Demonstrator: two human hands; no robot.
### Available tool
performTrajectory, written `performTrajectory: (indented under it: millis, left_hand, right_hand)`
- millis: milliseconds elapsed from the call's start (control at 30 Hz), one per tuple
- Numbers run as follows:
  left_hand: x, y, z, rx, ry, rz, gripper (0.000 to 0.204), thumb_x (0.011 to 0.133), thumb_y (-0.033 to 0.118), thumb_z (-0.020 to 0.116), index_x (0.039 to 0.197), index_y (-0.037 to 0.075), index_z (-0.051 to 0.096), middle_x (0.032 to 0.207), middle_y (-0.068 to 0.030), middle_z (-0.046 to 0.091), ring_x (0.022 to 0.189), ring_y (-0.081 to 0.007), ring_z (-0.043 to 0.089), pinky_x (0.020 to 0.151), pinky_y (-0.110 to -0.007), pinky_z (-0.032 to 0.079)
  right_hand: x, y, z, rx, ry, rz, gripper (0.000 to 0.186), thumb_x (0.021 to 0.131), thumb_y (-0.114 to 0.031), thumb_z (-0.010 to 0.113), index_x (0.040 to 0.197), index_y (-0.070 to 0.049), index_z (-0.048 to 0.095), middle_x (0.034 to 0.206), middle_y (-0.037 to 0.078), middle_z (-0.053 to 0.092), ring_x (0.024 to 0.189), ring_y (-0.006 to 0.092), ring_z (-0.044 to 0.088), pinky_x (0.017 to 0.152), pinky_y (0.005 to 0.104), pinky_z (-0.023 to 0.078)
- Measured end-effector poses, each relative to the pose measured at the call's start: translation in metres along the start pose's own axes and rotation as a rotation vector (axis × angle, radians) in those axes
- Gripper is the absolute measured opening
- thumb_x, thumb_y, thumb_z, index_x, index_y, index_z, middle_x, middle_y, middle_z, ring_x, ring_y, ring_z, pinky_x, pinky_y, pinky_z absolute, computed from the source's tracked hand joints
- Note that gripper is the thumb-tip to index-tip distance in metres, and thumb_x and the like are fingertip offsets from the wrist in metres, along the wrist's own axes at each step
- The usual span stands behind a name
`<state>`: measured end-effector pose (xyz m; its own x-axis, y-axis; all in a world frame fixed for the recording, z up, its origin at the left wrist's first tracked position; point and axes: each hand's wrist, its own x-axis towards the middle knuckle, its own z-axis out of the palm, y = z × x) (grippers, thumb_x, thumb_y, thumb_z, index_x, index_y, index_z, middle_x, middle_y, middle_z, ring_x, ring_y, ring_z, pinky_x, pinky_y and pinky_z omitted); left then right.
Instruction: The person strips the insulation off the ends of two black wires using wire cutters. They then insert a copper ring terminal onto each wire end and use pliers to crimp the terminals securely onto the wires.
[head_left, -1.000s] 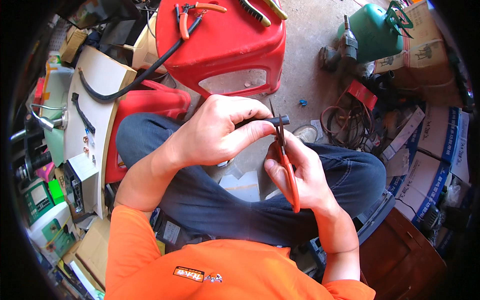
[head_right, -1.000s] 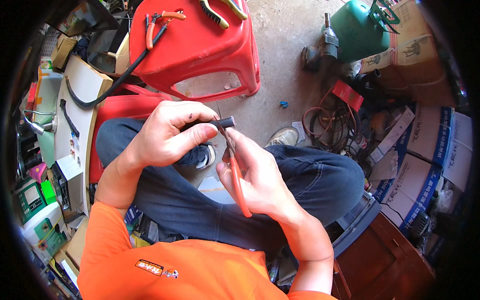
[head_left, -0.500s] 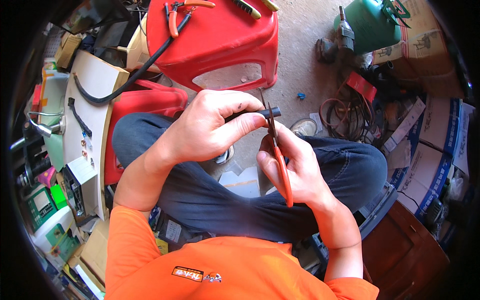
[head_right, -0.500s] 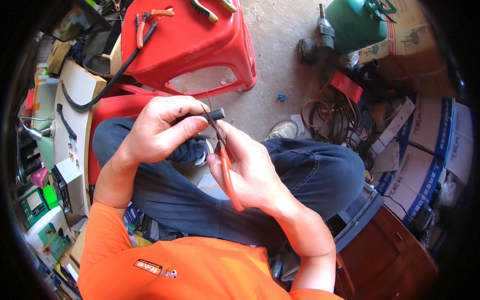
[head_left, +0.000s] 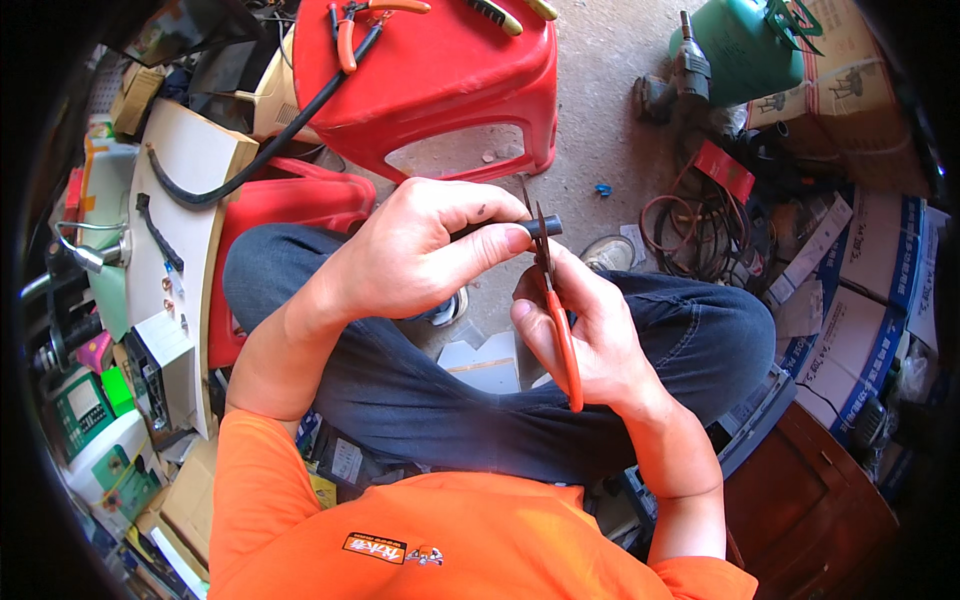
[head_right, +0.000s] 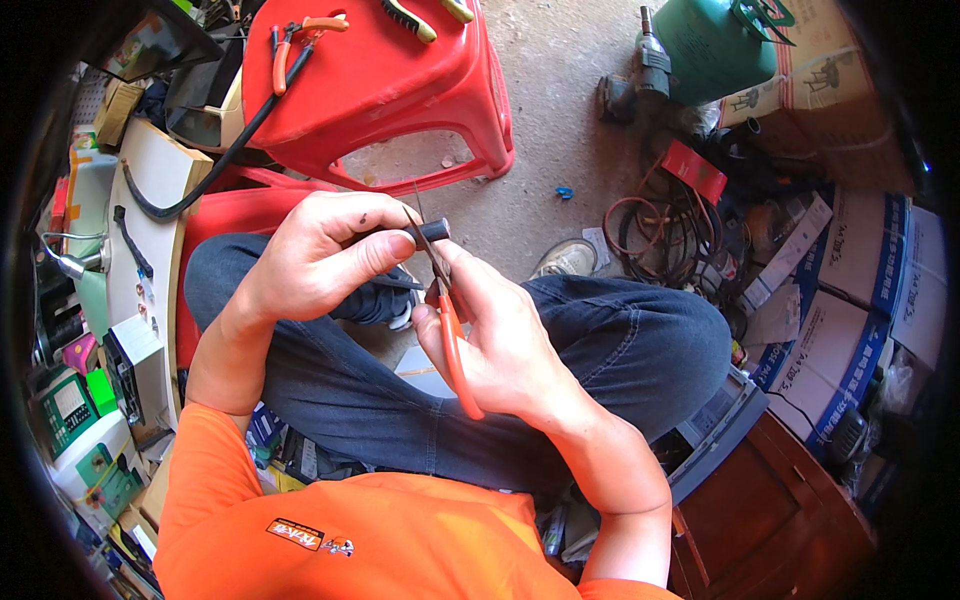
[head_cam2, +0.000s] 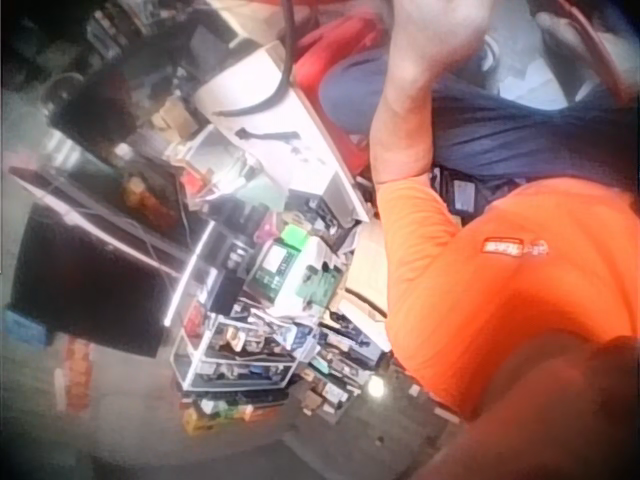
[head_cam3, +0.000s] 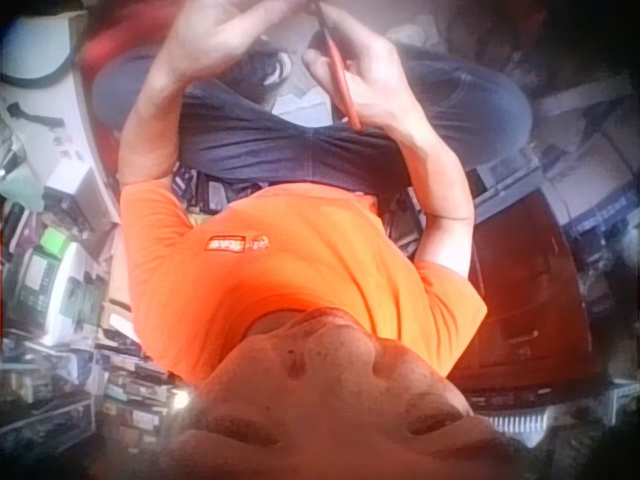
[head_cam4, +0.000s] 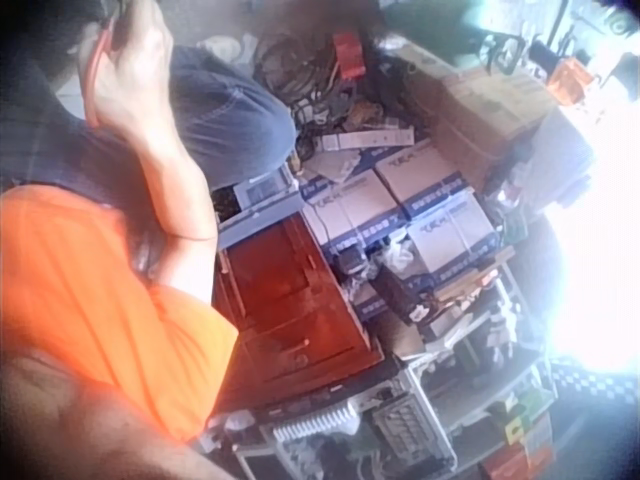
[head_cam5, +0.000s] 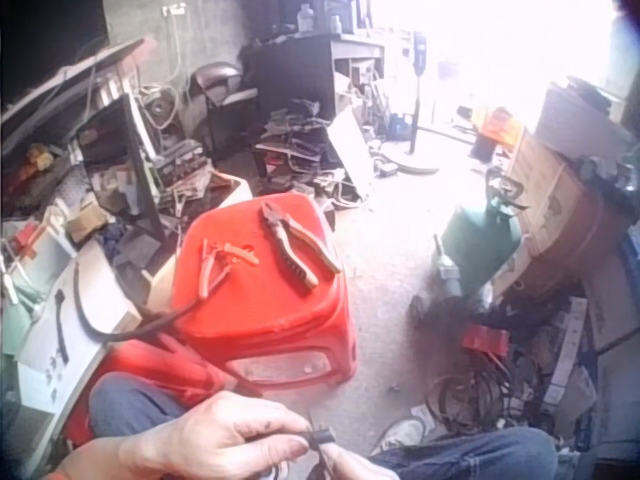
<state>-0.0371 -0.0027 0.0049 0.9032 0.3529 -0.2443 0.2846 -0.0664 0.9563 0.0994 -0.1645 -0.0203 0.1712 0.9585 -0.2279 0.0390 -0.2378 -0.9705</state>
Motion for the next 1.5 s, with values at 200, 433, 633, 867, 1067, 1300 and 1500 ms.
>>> performTrajectory:
  millis: [200, 433, 633, 867, 1067, 1300, 1500]
  left_hand:
    - [0.001, -0.001, 0.002, 0.025, 0.015, 0.065, 0.013, 0.094, 0.005, 0.06, 0.103, -0.003, 0.066, 0.078, 0.0005, 0.06, 0.072, -0.0048, 0.05, 0.063, -0.021, 0.043]
    - [0.002, 0.0, 0.0, 0.06, -0.015, -0.007, 0.012, 0.095, 0.008, 0.06, 0.099, -0.001, 0.066, 0.073, -0.0005, 0.058, 0.066, -0.0069, 0.051, 0.06, -0.023, 0.042]
    - [0.003, -0.02, 0.017, 0.404, 0.167, 0.431, 0.01, 0.085, 0.003, 0.066, 0.093, -0.003, 0.066, 0.077, -0.015, 0.063, 0.068, -0.0284, 0.063, 0.061, -0.034, 0.05]
    - [-0.003, -0.025, 0.031, 0.567, 0.211, 0.478, 0.013, 0.084, 0.003, 0.067, 0.096, -0.002, 0.065, 0.076, -0.0153, 0.061, 0.066, -0.0295, 0.061, 0.058, -0.036, 0.048]
    - [-0.01, -0.01, 0.009, 0.05, 0.092, 0.386, 0.011, 0.091, 0.007, 0.064, 0.093, -0.004, 0.067, 0.07, -0.0071, 0.061, 0.063, -0.0136, 0.058, 0.056, -0.028, 0.046]
    - [-0.016, -0.005, -0.012, -0.685, -0.335, -0.074, 0.032, 0.097, 0.027, 0.06, 0.09, -0.004, 0.067, 0.062, 0.0011, 0.052, 0.053, -0.0034, 0.039, 0.048, -0.02, 0.028]
    - [-0.01, -0.004, 0.003, -0.526, -0.109, -0.003, 0.026, 0.097, 0.024, 0.062, 0.097, -0.002, 0.062, 0.067, 0.0004, 0.053, 0.057, -0.0032, 0.042, 0.05, -0.021, 0.033]
  right_hand:
    - [0.001, -0.002, 0.001, -0.05, 0.025, -0.003, 0.042, 0.084, -0.006, 0.062, 0.124, 0.0, 0.053, 0.081, 0.017, 0.058, 0.07, 0.0268, 0.062, 0.069, 0.0358, 0.05]
    - [-0.003, -0.002, 0.002, -0.1, 0.068, 0.101, 0.036, 0.085, -0.007, 0.062, 0.12, 0.003, 0.056, 0.071, 0.017, 0.06, 0.065, 0.0206, 0.062, 0.067, 0.0322, 0.05]
    - [-0.009, -0.001, -0.004, -0.075, -0.002, 0.196, 0.036, 0.087, -0.015, 0.061, 0.117, 0.005, 0.056, 0.065, 0.012, 0.055, 0.062, 0.015, 0.057, 0.063, 0.0322, 0.047]
    - [-0.011, -0.032, -0.015, -0.118, -0.074, 0.403, 0.033, 0.087, -0.011, 0.055, 0.112, 0.01, 0.058, 0.066, 0.005, 0.054, 0.065, 0.0099, 0.053, 0.062, 0.0282, 0.046]
    - [-0.011, 0.0, -0.003, -0.287, 0.013, -0.12, 0.039, 0.079, 0.0, 0.059, 0.119, 0.0, 0.057, 0.071, 0.01, 0.058, 0.061, 0.017, 0.06, 0.061, 0.0284, 0.05]
    - [0.035, 0.018, -0.007, -0.586, 0.098, -0.703, 0.053, 0.062, 0.006, 0.068, 0.113, -0.002, 0.059, 0.08, 0.015, 0.058, 0.067, 0.0343, 0.06, 0.058, 0.037, 0.05]
    - [0.015, 0.018, -0.006, -0.51, 0.163, -0.538, 0.04, 0.071, 0.006, 0.062, 0.11, -0.001, 0.059, 0.074, 0.011, 0.059, 0.062, 0.0256, 0.061, 0.059, 0.0326, 0.05]
